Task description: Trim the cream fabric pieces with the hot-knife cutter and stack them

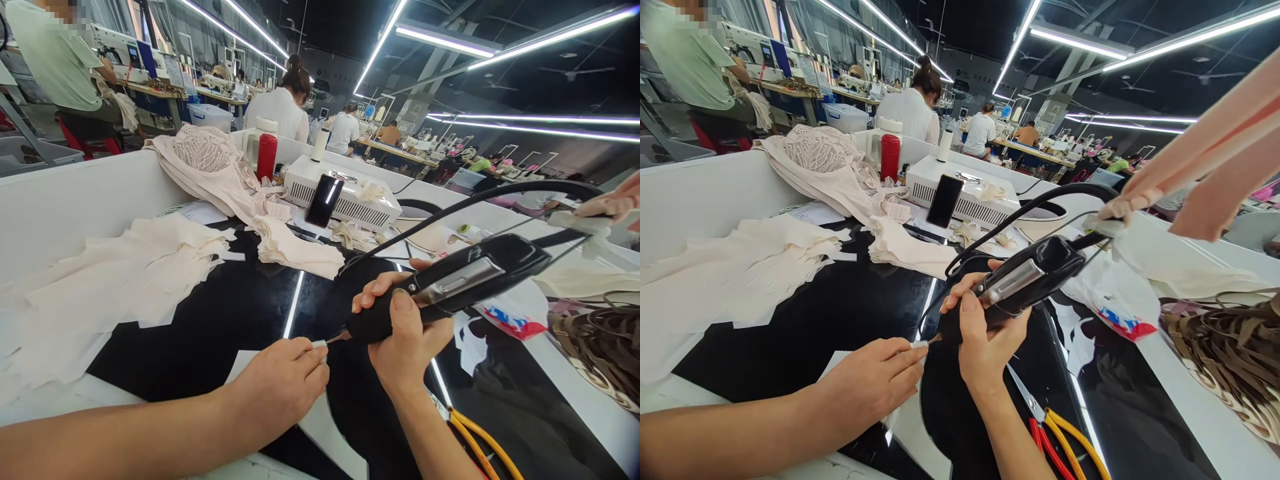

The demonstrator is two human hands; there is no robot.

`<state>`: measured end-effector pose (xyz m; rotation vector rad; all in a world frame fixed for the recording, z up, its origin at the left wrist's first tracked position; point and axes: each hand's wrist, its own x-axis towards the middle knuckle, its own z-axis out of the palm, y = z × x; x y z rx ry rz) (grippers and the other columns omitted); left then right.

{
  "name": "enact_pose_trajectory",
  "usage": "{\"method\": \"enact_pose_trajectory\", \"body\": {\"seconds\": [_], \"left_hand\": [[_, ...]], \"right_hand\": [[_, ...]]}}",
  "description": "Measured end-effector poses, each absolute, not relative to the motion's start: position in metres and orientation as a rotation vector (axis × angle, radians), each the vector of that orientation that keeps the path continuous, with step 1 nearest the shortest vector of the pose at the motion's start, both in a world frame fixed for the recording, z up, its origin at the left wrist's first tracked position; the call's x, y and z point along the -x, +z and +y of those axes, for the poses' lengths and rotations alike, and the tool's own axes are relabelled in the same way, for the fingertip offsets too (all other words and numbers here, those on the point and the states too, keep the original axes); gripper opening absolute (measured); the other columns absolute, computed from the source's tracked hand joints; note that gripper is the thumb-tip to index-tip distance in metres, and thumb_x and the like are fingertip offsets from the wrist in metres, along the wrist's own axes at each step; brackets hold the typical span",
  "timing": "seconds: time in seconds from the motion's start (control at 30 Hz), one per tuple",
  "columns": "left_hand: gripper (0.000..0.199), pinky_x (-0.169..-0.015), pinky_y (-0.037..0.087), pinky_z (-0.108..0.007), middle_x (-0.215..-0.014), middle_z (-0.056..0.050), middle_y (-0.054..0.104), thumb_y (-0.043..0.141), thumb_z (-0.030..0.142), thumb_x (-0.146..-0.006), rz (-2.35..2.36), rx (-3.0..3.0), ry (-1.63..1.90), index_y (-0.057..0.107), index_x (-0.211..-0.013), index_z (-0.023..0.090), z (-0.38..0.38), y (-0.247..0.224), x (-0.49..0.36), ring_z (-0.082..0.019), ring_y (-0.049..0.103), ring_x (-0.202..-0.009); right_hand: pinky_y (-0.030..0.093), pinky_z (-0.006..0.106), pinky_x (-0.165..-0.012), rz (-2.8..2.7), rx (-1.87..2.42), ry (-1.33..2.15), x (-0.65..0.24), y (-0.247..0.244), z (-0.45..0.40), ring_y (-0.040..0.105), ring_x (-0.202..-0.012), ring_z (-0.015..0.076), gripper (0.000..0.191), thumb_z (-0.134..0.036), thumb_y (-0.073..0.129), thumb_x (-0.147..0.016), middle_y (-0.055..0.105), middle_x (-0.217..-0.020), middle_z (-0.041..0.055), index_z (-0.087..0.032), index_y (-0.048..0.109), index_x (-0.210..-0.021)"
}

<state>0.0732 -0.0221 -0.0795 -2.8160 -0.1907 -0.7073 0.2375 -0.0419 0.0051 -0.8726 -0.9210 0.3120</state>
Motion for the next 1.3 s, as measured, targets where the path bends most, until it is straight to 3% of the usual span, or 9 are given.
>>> {"method": "enact_pose_trajectory", "body": {"seconds": [0.37,0.6,1.3], "left_hand": [[0.023,-0.094,0.052,-0.031,-0.114,-0.007,0.075,0.050,0.002,-0.102,-0.217,2.779,-0.761,0.071,-0.100,0.012,-0.0226,-0.0819,-0.0749,-0.017,0.068,-0.100],[0.015,-0.092,0.051,-0.031,-0.113,-0.007,0.074,0.056,0.005,-0.102,-0.211,2.810,-0.715,0.071,-0.102,0.011,-0.0220,-0.0806,-0.0751,-0.016,0.068,-0.099],[0.016,-0.082,0.049,-0.031,-0.111,-0.008,0.072,0.056,0.000,-0.098,-0.221,2.810,-0.763,0.068,-0.097,0.011,-0.0221,-0.0834,-0.0753,-0.016,0.066,-0.094]], "right_hand": [[0.053,0.027,-0.051,-0.899,0.833,0.339,-0.2374,0.0083,-0.0421,0.059,-0.057,0.0128,0.037,-0.036,0.080,-0.084,0.063,-0.076,-0.0061,-0.027,0.057,-0.113],[0.053,0.029,-0.052,-0.905,0.858,0.337,-0.2368,0.0056,-0.0418,0.058,-0.058,0.0130,0.038,-0.035,0.080,-0.085,0.064,-0.076,-0.0059,-0.027,0.057,-0.115],[0.053,0.027,-0.050,-0.903,0.758,0.369,-0.2289,0.0087,-0.0394,0.059,-0.056,0.0121,0.035,-0.033,0.079,-0.084,0.064,-0.074,-0.0067,-0.026,0.057,-0.111]]}}
